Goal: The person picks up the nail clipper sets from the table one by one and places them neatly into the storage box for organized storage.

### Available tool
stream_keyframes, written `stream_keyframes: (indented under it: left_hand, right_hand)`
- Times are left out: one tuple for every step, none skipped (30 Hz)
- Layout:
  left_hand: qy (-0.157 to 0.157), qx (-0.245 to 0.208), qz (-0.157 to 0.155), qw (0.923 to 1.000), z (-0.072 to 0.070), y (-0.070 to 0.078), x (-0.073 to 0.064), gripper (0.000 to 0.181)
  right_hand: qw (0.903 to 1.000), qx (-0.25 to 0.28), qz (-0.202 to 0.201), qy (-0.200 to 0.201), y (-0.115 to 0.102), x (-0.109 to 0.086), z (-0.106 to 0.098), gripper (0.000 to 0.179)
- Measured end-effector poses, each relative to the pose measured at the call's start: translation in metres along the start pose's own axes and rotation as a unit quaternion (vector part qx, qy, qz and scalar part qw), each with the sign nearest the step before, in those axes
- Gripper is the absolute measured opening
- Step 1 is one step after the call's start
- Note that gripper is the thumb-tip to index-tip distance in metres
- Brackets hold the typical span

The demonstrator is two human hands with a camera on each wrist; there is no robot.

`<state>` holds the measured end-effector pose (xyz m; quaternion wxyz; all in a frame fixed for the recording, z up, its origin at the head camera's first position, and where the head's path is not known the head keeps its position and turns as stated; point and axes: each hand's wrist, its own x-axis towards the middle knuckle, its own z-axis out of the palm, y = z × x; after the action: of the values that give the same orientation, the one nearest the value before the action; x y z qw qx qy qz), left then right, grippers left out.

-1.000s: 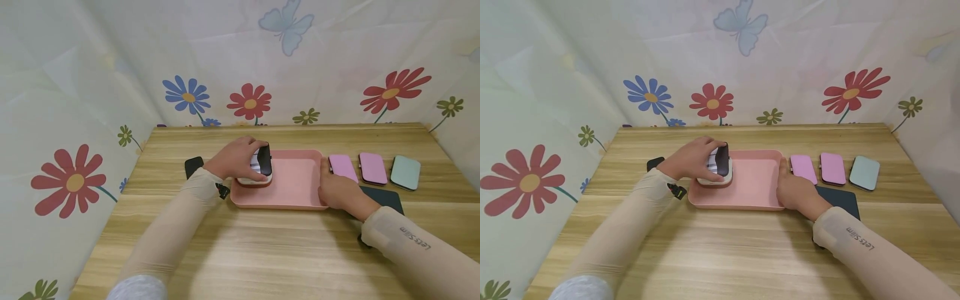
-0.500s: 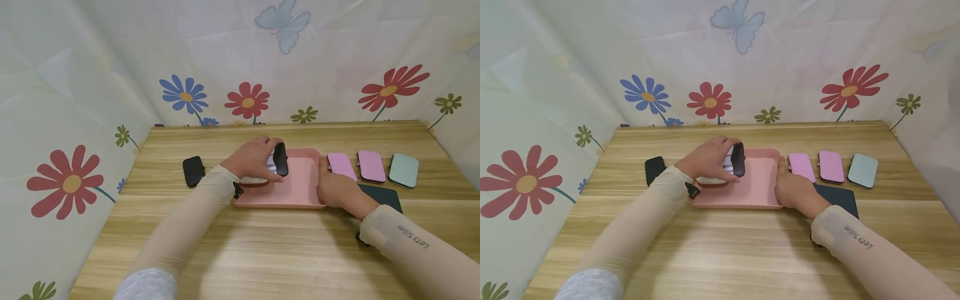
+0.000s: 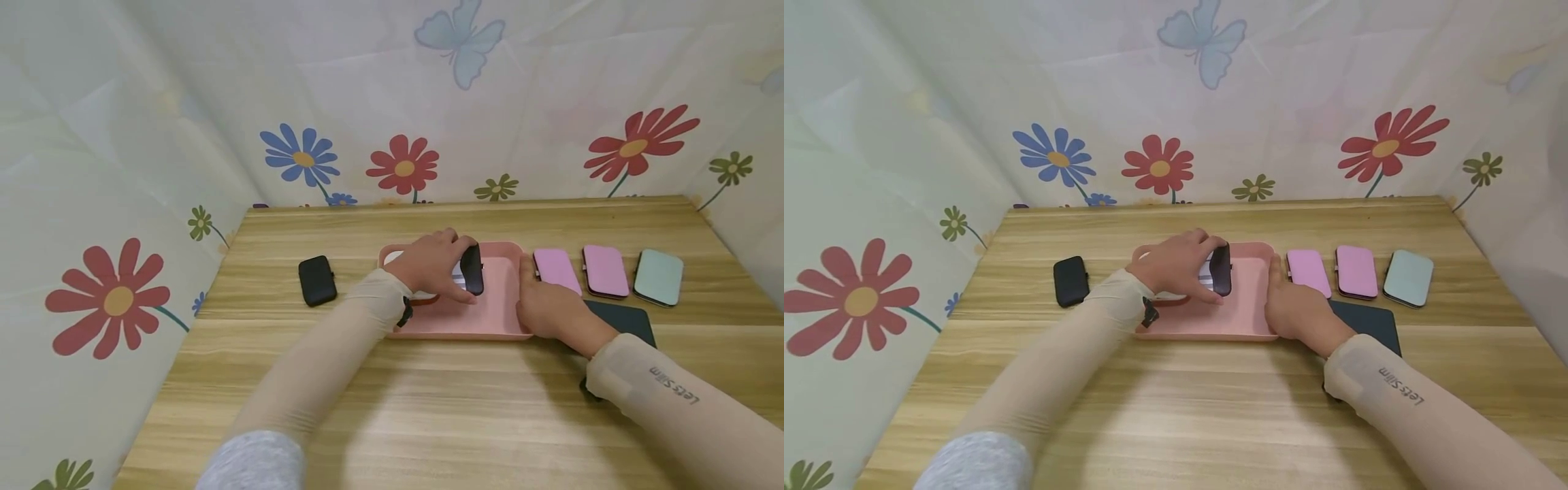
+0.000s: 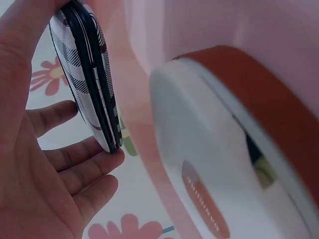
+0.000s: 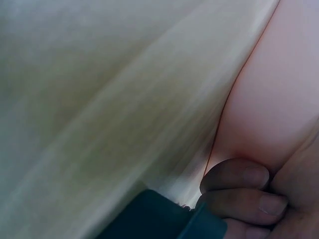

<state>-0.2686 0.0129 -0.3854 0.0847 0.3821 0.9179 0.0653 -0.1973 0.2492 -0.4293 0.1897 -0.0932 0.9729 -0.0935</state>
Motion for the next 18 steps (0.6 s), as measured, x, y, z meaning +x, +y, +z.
stream_keyframes:
  left_hand:
    - [0.0,0.005,0.001,1.0,0.002,0.0,0.002,0.101]
    - [-0.002,0.01,0.001,0.9999,0.003,0.001,0.004,0.101]
    - [-0.004,0.015,0.001,0.9999,0.005,0.002,0.006,0.102]
    - [-0.006,0.018,0.0,0.9998,0.006,0.002,0.008,0.102]
    - [-0.009,0.02,-0.001,0.9998,0.007,0.003,0.01,0.102]
    - [-0.012,0.024,-0.001,0.9996,0.008,0.004,0.012,0.101]
    - [-0.017,0.028,-0.003,0.9995,0.009,0.005,0.013,0.101]
    - [-0.023,0.029,-0.007,0.9993,0.01,0.007,0.014,0.099]
    - [-0.028,0.032,-0.008,0.9991,0.012,0.008,0.016,0.098]
    - [-0.032,0.035,-0.009,0.9988,0.013,0.009,0.017,0.097]
    - [-0.036,0.037,-0.009,0.9986,0.013,0.01,0.017,0.096]
    - [-0.04,0.04,-0.009,0.9984,0.014,0.011,0.018,0.095]
    - [-0.042,0.041,-0.009,0.9982,0.015,0.012,0.019,0.094]
    - [-0.044,0.042,-0.008,0.9981,0.016,0.012,0.02,0.092]
    - [-0.046,0.044,-0.007,0.998,0.017,0.013,0.021,0.092]
    - [-0.047,0.045,-0.006,0.9979,0.018,0.013,0.022,0.091]
    - [-0.049,0.044,-0.007,0.9978,0.02,0.013,0.022,0.09]
    - [-0.051,0.045,-0.008,0.9977,0.022,0.013,0.023,0.09]
  right_hand:
    - [1.0,-0.001,0.0,-0.001,0.0,0.0,0.001,0.086]
    - [1.0,-0.001,0.002,-0.002,0.001,0.001,0.001,0.086]
    - [1.0,0.0,0.002,-0.002,0.001,0.001,0.002,0.086]
    - [1.0,0.0,0.003,-0.001,0.002,0.001,0.002,0.086]
    - [1.0,0.0,0.004,-0.001,0.002,0.001,0.001,0.086]
    - [1.0,0.0,0.005,0.0,0.002,0.001,0.001,0.086]
    - [1.0,0.002,0.005,-0.002,0.002,0.001,0.001,0.087]
    - [1.0,0.003,0.006,-0.001,0.002,0.0,0.001,0.086]
    - [1.0,0.004,0.006,-0.001,0.002,0.0,0.001,0.086]
    - [1.0,0.004,0.005,-0.001,0.002,0.0,0.001,0.086]
    - [1.0,0.006,0.005,-0.001,0.002,-0.001,0.001,0.086]
    - [1.0,0.006,0.004,-0.002,0.002,-0.001,0.001,0.086]
    - [1.0,0.006,0.003,-0.001,0.002,-0.001,0.001,0.087]
    - [1.0,0.004,0.002,0.0,0.002,-0.001,0.0,0.087]
    - [1.0,0.003,0.001,0.002,0.001,-0.002,0.0,0.086]
    - [1.0,0.003,0.0,0.003,0.001,-0.002,0.0,0.086]
    - [1.0,0.004,0.0,0.004,0.001,-0.002,-0.001,0.086]
    - [1.0,0.004,-0.001,0.004,0.001,-0.002,-0.001,0.086]
